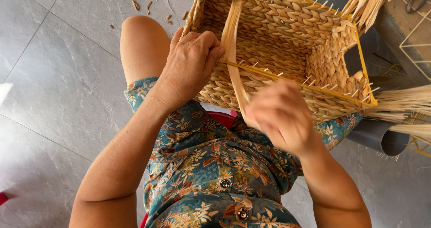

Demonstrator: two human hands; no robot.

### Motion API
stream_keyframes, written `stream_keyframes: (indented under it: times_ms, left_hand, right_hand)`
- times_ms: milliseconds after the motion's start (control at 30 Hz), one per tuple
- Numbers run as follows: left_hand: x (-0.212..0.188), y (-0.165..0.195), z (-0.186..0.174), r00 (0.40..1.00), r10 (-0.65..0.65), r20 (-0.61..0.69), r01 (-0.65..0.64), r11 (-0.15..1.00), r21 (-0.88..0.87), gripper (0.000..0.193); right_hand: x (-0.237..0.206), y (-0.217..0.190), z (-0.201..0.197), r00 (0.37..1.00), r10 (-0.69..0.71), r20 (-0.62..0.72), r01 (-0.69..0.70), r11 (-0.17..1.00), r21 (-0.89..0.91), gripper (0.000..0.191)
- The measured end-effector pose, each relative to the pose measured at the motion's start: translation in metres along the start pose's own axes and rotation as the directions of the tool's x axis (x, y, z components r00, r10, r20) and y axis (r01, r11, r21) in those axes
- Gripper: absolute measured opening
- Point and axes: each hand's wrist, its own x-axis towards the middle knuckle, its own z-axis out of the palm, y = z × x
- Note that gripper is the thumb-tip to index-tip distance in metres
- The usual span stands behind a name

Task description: The person sits on the floor with a woven water-hyacinth basket on their lap and weaves a flat palm-leaf strip around the basket's rim, tucking and tightening the strip along the edge. They briefly use scissors to trim the strip before continuing to weave it around the rim.

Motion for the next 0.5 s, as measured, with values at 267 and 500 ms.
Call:
stream_keyframes:
  times_ms: [267,500]
  left_hand:
    - [0.006,0.004,0.002,1.0,0.021,-0.003,-0.02,0.992,0.121,0.027]
    - [0.009,0.011,-0.002,1.0,-0.011,-0.006,0.012,0.984,0.18,0.028]
  right_hand:
    - [-0.001,-0.067,-0.035,0.916,0.379,-0.133,-0.326,0.895,0.305,0.019]
    - [-0.03,0.025,0.062,0.956,0.257,-0.142,-0.233,0.958,0.167,0.026]
